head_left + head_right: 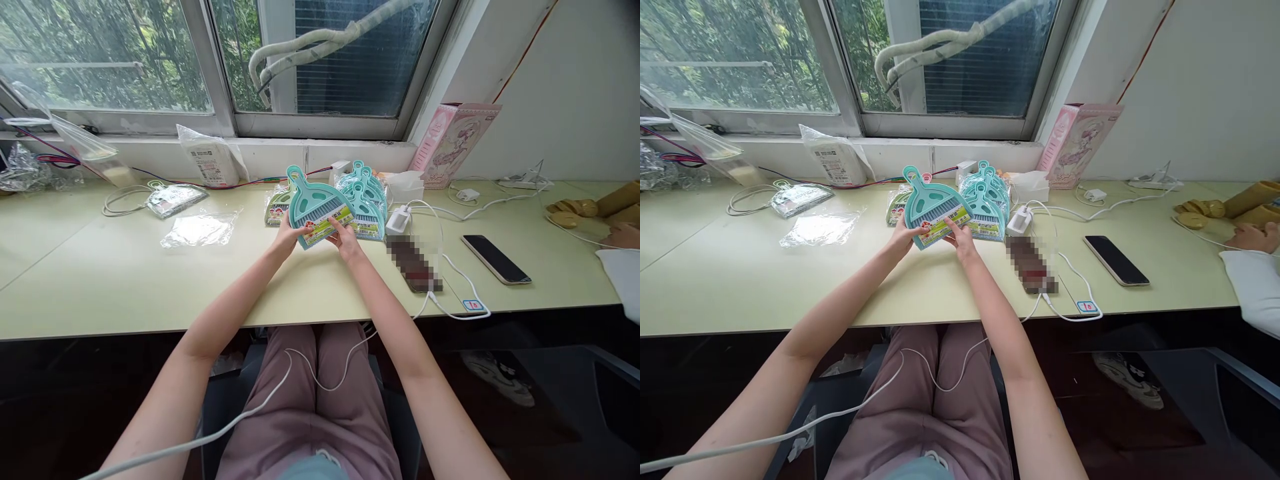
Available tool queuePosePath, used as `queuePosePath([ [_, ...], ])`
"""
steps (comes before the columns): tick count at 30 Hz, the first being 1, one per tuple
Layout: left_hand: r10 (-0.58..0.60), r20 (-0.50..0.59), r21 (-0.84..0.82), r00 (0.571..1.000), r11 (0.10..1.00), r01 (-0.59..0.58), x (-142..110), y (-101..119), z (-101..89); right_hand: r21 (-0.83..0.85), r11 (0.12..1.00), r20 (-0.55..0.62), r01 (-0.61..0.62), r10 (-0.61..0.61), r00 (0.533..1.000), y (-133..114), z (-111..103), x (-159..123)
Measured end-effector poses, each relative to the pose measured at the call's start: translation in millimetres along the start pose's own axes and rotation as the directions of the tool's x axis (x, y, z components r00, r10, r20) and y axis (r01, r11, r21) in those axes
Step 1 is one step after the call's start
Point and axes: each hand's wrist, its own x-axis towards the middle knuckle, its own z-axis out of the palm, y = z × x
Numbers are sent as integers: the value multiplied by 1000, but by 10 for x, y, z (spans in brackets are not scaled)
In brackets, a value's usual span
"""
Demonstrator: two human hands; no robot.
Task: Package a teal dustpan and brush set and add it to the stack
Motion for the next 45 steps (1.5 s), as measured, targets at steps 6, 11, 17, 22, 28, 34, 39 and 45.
queuePosePath([
  [6, -65, -10, -38, 998, 997, 64, -12, -32, 26, -31, 999, -20, 14, -15, 1000, -5, -22, 9],
  [11, -80, -9, -67, 997, 995, 79, -31, 0, 51, -44, 998, -27, 54, -55, 998, -19, -17, -15],
  [17, -88, 57, -56, 994, 994, 91, -43, -17, -3, -33, 995, -36, 94, -95, 995, 9, -1, -11],
  [22, -157, 92, -43, 983, 986, 161, 126, -5, -190, -35, 993, -83, 112, -115, 990, 4, -41, 18],
  [28, 231, -362, 627, 903, 777, 52, 262, 284, -859, -24, 990, -110, 142, -144, 983, -37, -100, 34],
  [34, 228, -525, 851, 820, 155, 502, 173, 427, -1498, -35, 992, -126, 119, -122, 984, -14, -99, 21],
  [39, 241, -503, 864, 830, 126, 487, 169, 523, -1519, -16, 996, -147, 86, -88, 985, -21, -86, 6],
  [45, 543, -165, 956, 823, 293, -1, 139, 635, -1053, 78, 991, -210, 108, -90, 974, -64, -67, 19],
])
